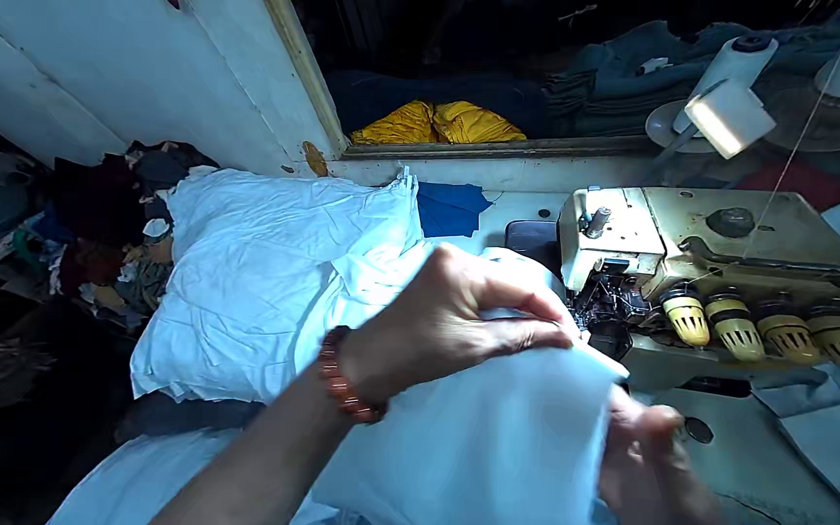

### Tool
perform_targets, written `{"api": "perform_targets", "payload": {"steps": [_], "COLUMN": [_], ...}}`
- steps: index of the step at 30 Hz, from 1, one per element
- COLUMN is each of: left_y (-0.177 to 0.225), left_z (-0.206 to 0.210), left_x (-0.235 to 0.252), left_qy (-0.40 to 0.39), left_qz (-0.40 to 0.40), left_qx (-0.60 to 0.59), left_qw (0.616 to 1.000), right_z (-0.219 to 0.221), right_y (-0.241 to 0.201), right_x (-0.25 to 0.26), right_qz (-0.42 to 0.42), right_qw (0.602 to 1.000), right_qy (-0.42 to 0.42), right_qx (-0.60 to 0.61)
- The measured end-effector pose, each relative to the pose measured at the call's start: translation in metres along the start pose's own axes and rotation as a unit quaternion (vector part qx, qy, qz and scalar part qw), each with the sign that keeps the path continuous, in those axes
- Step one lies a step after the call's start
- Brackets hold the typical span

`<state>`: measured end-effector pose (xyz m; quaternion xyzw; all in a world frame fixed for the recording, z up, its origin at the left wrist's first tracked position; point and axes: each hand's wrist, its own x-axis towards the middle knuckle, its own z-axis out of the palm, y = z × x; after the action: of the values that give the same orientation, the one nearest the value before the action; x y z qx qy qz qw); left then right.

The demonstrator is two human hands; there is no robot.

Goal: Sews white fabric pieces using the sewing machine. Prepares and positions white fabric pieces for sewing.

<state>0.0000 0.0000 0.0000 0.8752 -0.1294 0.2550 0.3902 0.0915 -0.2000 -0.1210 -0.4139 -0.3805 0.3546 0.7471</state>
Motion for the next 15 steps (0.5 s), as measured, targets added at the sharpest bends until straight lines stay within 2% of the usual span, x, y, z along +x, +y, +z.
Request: {"api": "perform_targets", "payload": {"steps": [2,4,7,10,12,15], "left_y": [-0.033,-0.053,-0.071,-0.078,-0.082,-0.088], "left_z": [0.028,0.047,0.063,0.069,0.072,0.078], "left_x": [-0.007,-0.013,-0.015,-0.007,-0.001,0.007], "left_qy": [-0.009,-0.015,-0.02,-0.029,-0.027,-0.044], "left_qz": [-0.083,-0.129,-0.143,-0.152,-0.163,-0.194], "left_qx": [0.055,0.038,0.017,0.019,0.02,0.026], "left_qw": [0.995,0.991,0.989,0.988,0.986,0.98], "right_z": [-0.001,0.0,-0.001,-0.01,-0.017,-0.023], "right_y": [0.021,0.03,0.037,0.052,0.062,0.068], "right_x": [-0.007,-0.014,-0.022,-0.026,-0.027,-0.029], "right_qz": [0.041,0.052,0.021,-0.062,-0.101,-0.096], "right_qw": [0.997,0.988,0.963,0.917,0.895,0.898], "right_qy": [0.068,0.111,0.145,0.198,0.23,0.251], "right_qx": [-0.012,-0.094,-0.226,-0.342,-0.37,-0.348]}}
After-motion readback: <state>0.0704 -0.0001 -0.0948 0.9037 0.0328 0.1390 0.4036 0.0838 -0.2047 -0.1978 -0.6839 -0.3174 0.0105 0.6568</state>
